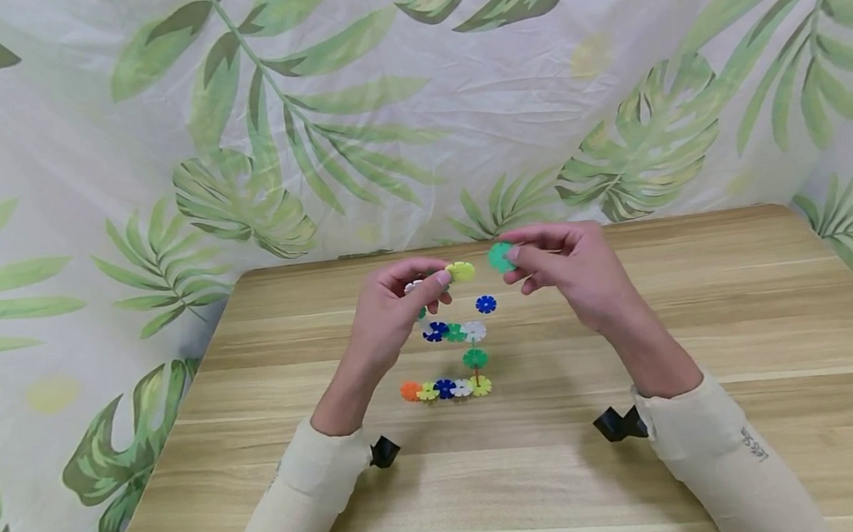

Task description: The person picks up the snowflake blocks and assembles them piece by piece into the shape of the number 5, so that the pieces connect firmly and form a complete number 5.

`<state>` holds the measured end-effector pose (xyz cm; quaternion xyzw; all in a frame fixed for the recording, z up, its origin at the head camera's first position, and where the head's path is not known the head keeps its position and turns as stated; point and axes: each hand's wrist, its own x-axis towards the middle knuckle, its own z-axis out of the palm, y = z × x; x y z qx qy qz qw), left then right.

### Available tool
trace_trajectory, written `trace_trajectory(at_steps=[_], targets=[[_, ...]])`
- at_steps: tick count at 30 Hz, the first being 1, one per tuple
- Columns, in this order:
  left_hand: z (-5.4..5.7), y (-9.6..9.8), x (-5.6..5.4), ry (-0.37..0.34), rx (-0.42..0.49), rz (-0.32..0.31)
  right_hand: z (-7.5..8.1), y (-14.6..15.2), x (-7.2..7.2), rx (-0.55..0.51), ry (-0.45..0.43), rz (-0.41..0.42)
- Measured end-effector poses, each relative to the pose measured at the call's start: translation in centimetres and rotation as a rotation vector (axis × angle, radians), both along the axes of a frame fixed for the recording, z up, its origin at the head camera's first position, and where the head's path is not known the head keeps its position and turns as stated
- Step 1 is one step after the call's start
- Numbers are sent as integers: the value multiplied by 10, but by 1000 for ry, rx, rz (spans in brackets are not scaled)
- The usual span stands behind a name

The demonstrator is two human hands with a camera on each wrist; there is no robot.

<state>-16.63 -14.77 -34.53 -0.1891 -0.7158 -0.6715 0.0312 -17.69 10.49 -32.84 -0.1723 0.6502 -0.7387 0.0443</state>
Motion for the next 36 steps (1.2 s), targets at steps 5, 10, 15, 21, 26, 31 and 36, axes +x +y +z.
trace_trajectory(at_steps=[5,10,15,21,26,31,36], targets=[[0,-2,-1,-24,46,-18,0,2,-2,55,11,15],[1,-2,-1,-27,57,-34,-5,-3,-4,122,1,40],[3,0,0,-48,62,-27,-8,-5,-5,123,-10,36],[3,1,1,-45,77,-40,-8,-7,-4,108,-23,39],[1,1,0,-18,85,-62,-10,-11,-4,69,-55,35],[-1,1,0,-1,82,-65,-10,-14,-2,27,-76,32],[-2,2,0,-14,99,-64,-9,-16,-1,-21,-114,37]])
